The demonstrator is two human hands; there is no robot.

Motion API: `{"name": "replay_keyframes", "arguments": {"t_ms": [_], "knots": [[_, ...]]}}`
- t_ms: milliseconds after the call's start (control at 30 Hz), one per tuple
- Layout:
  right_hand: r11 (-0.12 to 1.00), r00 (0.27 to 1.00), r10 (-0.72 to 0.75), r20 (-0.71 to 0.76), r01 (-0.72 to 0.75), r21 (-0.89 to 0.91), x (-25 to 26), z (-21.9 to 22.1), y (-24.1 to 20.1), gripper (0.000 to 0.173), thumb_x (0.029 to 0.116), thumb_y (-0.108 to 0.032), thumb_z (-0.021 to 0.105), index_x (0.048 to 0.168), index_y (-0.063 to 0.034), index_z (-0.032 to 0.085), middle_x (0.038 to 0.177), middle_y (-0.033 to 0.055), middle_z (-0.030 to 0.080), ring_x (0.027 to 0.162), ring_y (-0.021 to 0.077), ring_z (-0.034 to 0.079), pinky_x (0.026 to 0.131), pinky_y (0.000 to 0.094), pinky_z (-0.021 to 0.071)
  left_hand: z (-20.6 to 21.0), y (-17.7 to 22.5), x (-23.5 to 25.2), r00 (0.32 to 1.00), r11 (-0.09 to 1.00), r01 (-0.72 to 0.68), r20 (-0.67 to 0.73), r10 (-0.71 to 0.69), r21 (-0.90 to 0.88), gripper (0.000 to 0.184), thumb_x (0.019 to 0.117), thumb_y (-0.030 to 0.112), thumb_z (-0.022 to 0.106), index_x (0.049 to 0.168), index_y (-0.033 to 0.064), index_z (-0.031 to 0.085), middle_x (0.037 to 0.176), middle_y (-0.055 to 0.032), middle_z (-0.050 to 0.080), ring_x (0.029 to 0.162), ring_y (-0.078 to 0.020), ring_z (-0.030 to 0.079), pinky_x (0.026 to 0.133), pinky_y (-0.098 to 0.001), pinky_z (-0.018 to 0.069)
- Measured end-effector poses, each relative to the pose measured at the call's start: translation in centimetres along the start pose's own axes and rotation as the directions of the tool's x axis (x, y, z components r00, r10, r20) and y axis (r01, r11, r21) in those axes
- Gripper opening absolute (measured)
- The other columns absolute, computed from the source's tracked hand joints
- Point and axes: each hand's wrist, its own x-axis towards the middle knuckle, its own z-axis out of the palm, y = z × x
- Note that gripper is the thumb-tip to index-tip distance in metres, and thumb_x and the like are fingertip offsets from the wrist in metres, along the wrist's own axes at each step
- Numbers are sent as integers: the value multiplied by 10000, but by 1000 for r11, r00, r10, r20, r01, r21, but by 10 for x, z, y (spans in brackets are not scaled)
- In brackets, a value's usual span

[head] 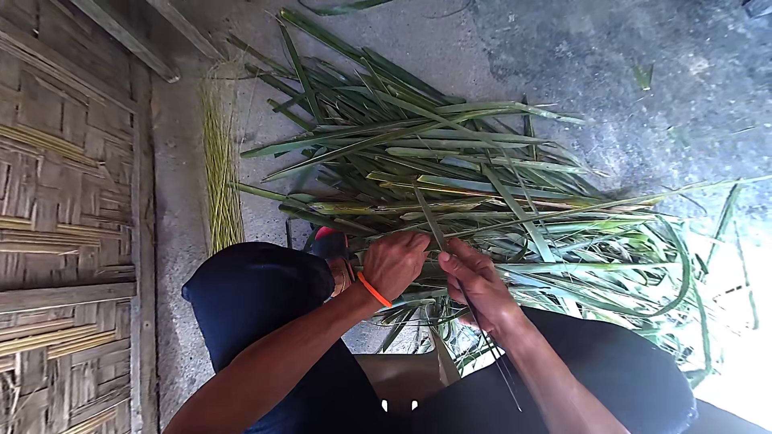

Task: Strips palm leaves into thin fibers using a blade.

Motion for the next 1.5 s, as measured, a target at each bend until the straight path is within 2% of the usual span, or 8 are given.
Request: {"name": "replay_keyframes", "arguments": {"t_ms": [200, 333, 600, 733, 933, 1233, 1433, 1500], "knots": [[946, 964, -259, -53, 242, -217, 2, -5, 15, 240, 980, -51, 610, 1216, -13, 602, 707, -89, 566, 493, -59, 412, 471, 110, 369, 2, 4, 4, 999, 997, 18, -26, -20, -77, 116, 867, 17, 624, 849, -41, 722, 755, -176, 702, 674, -317, 713, 566, -408, 556], [875, 904, -403, -139, 336, -348, 4, -26, 9, 103, 957, -70, 624, 1059, -75, 641, 635, -123, 523, 473, -63, 416, 464, 116, 377, -3, 2, 5, 998, 980, 63, 9, -63, -188, 164, 907, 30, 617, 939, -53, 755, 840, -195, 739, 722, -316, 738, 615, -423, 583], [925, 893, -378, -246, 353, -140, -2, -58, -11, 377, 992, 5, 519, 1361, -63, 560, 689, -87, 615, 470, -42, 465, 461, 106, 418, -11, -26, -1, 998, 964, 0, 67, 18, -265, 230, 969, 81, 566, 957, -61, 747, 858, -195, 740, 748, -307, 739, 655, -418, 589], [933, 852, -354, -386, 348, -87, -3, -76, -21, 277, 1036, -26, 479, 1289, -79, 581, 620, -89, 573, 448, -28, 460, 452, 119, 418, -14, -36, -9, 996, 967, -9, 80, 31, -256, 269, 979, 107, 542, 927, -69, 740, 839, -200, 736, 733, -303, 729, 675, -401, 585], [891, 762, -348, -546, 451, 61, -11, -109, -37, 299, 1076, -80, 435, 1355, -115, 536, 539, -93, 482, 413, -14, 439, 415, 125, 395, -36, -58, -18, 992, 980, -4, 126, 29, -197, 425, 1049, 215, 436, 925, -77, 719, 755, -221, 699, 654, -335, 699, 613, -452, 560], [807, 571, -406, -713, 591, 13, -51, -163, -68, 235, 1085, -155, 466, 1307, -160, 540, 554, -91, 461, 401, -20, 416, 398, 125, 389, -94, -127, -22, 985, 997, -46, 172, 34, 67, 715, 1087, 437, 274, 865, -131, 647, 684, -308, 628, 595, -486, 653, 548, -619, 496], [803, 380, -434, -817, 574, -160, -98, -215, -87, 265, 1076, -254, 509, 1335, -204, 519, 605, -106, 433, 420, -14, 384, 404, 143, 365, -116, -181, -21, 936, 965, 181, 268, -228, 189, 785, 1084, 492, 217, 981, -185, 600, 840, -405, 622, 797, -609, 644, 692, -728, 467], [799, 309, -432, -847, 566, -200, -120, -239, -90, 157, 1075, -260, 507, 1221, -211, 539, 574, -119, 421, 418, -15, 388, 411, 148, 364, -115, -193, -21, 928, 958, 204, 270, -255, 203, 771, 1087, 496, 224, 948, -172, 583, 828, -390, 613, 800, -593, 640, 694, -701, 470]]}}
